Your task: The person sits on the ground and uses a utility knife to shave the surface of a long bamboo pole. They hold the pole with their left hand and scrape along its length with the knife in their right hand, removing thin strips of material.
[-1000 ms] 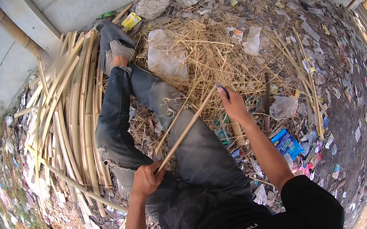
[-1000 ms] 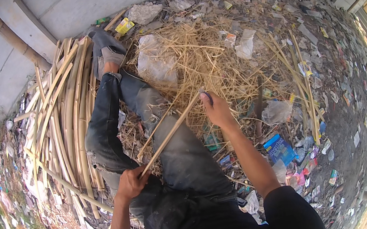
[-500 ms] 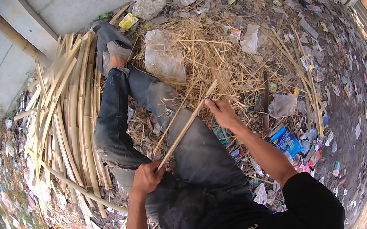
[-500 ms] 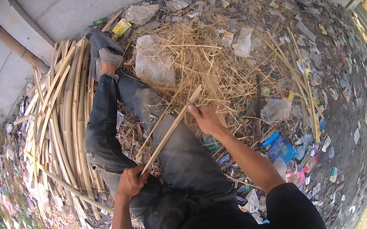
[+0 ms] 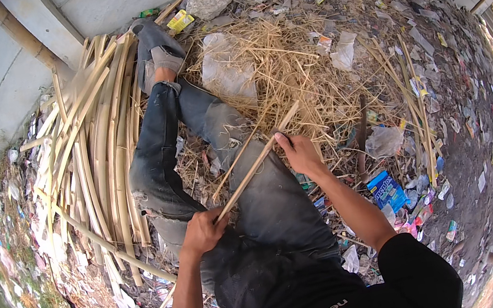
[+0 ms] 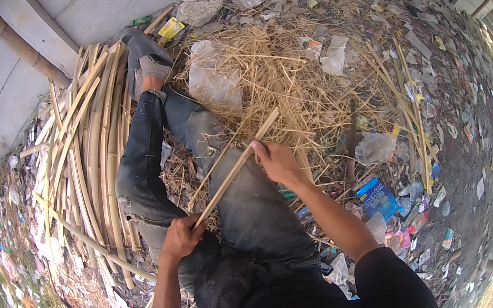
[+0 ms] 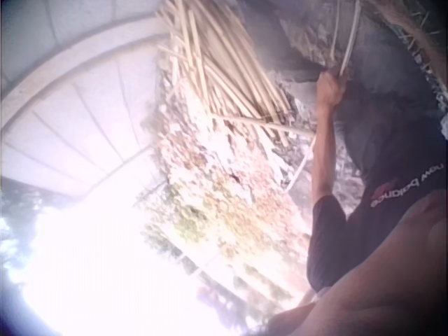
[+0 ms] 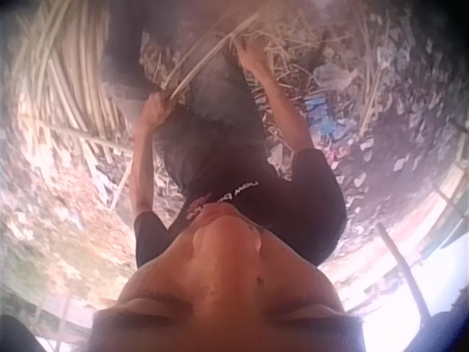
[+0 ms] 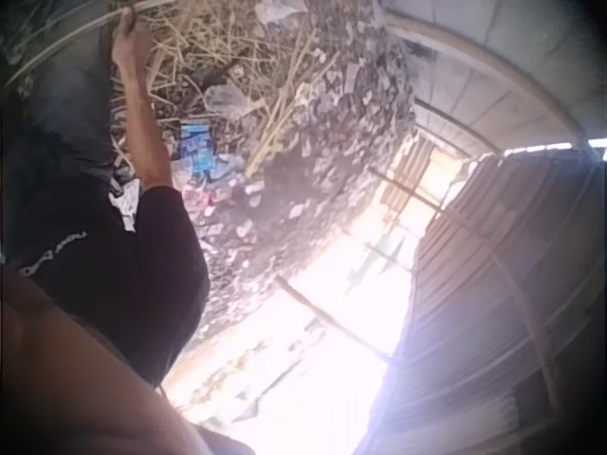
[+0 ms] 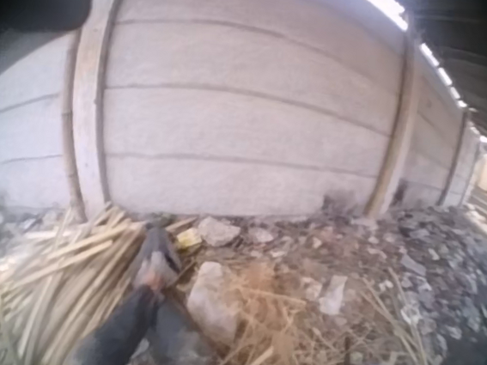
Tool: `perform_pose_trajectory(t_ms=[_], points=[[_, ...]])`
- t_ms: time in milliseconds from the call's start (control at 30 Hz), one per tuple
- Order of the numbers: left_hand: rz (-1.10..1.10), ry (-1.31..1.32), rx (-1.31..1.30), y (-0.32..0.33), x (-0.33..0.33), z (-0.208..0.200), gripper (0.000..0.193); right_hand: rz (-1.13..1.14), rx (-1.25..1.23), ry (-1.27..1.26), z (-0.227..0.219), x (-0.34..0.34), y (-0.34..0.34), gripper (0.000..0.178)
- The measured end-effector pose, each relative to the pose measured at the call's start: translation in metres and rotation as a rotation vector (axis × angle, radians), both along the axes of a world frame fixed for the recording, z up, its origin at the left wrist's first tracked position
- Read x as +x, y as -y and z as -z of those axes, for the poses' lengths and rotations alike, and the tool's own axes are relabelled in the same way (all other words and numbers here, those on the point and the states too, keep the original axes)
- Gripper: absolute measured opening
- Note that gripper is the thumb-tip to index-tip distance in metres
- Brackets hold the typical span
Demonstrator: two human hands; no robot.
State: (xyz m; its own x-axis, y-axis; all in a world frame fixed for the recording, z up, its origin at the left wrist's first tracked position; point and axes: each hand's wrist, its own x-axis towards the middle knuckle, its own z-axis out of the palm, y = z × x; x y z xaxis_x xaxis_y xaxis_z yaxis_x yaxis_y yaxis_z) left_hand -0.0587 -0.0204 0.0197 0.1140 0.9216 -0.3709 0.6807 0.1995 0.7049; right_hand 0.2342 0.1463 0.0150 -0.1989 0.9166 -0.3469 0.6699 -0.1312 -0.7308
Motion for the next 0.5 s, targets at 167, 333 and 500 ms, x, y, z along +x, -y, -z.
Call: perform_pose_trajectory(t_ms=[167,333,500], points=[[-0.026,0.073,-0.012,-0.006,0.004,-0.003,0.025,-0.177,0.224,-0.020,0.021,-0.012,0.027,0.064],[0.042,0.073,0.106,-0.017,0.012,0.011,0.028,-0.163,0.145,0.045,0.017,-0.011,0.023,0.065],[-0.009,0.109,0.079,-0.035,0.033,0.012,0.028,-0.101,0.120,0.002,0.012,-0.007,0.011,0.064]])
